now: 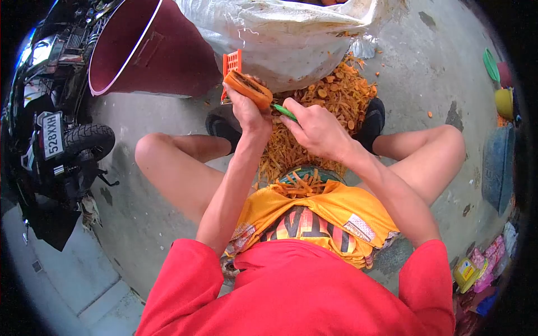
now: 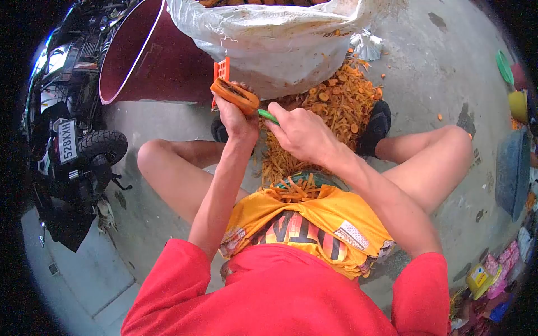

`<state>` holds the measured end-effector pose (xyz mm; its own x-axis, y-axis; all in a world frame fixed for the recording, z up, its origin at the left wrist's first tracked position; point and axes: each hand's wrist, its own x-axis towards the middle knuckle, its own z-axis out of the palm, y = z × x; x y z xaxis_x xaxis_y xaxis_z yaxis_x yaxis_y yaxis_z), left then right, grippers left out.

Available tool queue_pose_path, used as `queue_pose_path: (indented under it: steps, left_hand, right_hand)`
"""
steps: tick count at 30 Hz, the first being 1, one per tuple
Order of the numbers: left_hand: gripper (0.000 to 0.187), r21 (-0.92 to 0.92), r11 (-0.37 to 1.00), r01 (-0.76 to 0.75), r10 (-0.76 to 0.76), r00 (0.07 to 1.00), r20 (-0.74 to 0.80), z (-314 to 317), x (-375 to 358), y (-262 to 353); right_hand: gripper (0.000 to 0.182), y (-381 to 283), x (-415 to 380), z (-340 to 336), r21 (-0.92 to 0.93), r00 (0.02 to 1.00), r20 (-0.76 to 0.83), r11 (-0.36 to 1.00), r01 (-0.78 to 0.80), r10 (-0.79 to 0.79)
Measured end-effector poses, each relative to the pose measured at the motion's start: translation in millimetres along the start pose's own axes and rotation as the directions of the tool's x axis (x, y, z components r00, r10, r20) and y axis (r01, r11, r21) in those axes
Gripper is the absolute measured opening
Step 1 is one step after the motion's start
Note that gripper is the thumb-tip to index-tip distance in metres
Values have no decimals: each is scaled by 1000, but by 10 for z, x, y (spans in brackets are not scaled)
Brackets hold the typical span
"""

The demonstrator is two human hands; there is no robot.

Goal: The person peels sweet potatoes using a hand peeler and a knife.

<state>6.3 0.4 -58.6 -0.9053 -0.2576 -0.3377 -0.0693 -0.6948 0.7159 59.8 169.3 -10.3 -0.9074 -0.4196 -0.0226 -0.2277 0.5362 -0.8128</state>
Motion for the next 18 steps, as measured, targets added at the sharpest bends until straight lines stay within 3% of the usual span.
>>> queue_pose_path:
  steps: [3,5,12,14,18]
  left_hand:
    - [48,-39,999,7,-5,999,50,2,-17,14]
    - [56,-24,999,27,-27,1000,-15,32,-41,46]
    - [54,-145,989,-38,31,998,-53,-12,-53,47]
    - [54,-231,972,52,-52,999,4,-46,-15,65]
    - [51,-163,986,29,-41,997,-72,41,-41,115]
  right_hand:
    - [18,-4,18,23,-48,1000,10,999,-7,7]
    - [18,7,27,53,-73,1000,9,997,-14,15]
    - [17,14,23,186,1,1000,-9,1000,9,-9]
    - [18,13,31,207,9,1000,-14,1000,17,-17]
    - [18,11,16,171,-35,1000,-10,999,8,-8]
